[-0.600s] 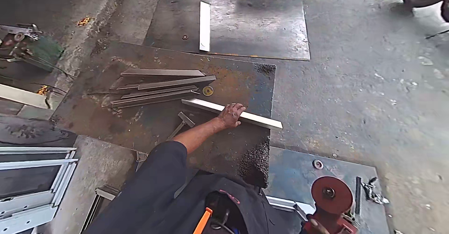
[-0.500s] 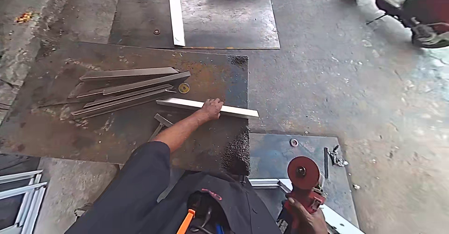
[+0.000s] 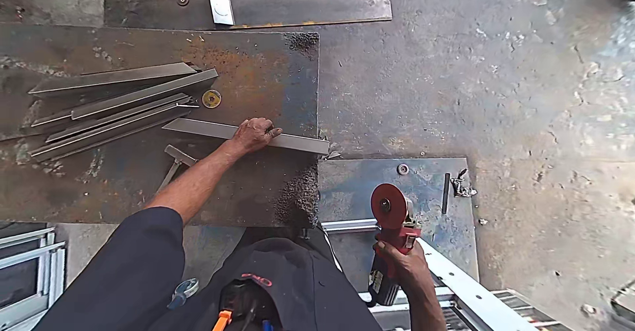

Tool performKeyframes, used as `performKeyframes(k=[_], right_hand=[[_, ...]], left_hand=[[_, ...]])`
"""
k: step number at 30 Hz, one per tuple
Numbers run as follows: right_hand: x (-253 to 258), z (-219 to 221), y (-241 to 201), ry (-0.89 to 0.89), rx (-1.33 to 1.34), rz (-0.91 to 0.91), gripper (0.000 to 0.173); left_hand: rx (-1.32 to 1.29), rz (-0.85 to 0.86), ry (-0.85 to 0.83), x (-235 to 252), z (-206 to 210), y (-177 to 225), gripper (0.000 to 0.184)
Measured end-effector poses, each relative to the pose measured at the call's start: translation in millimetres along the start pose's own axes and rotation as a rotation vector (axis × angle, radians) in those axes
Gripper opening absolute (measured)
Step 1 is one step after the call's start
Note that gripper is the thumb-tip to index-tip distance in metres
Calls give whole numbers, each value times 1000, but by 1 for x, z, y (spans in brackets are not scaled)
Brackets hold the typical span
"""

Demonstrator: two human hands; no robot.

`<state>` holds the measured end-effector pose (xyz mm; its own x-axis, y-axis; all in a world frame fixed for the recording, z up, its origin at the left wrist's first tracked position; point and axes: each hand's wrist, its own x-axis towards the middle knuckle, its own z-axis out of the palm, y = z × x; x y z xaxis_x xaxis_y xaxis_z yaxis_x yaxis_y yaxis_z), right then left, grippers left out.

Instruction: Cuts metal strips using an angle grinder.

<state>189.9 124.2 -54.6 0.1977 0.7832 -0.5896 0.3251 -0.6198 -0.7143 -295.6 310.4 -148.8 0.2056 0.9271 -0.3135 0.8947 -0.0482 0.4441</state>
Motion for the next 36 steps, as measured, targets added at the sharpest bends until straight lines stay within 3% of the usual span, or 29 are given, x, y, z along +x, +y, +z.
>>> performKeyframes(k=[6,10,14,22,26,36], right_hand=[[75,-9,-24,-180,-302,-182,77],[116,0,-44,-297,-417,-274,75],[143,13,-55,-380,-495,-331,77],[168,28,-57,-473,-591,-378,75],[171,33,-58,-495,-592,-359,73],[177,36,-61,-510,-650,-307,76]], left_hand=[[88,-268,180,8,22,21,67],[173,-225,287,7,32,21,60],[186,-242,273,8,31,22,58],[187,-233,280,8,32,21,58],[184,-282,200,11,27,23,59],[182,-290,215,11,28,22,59]])
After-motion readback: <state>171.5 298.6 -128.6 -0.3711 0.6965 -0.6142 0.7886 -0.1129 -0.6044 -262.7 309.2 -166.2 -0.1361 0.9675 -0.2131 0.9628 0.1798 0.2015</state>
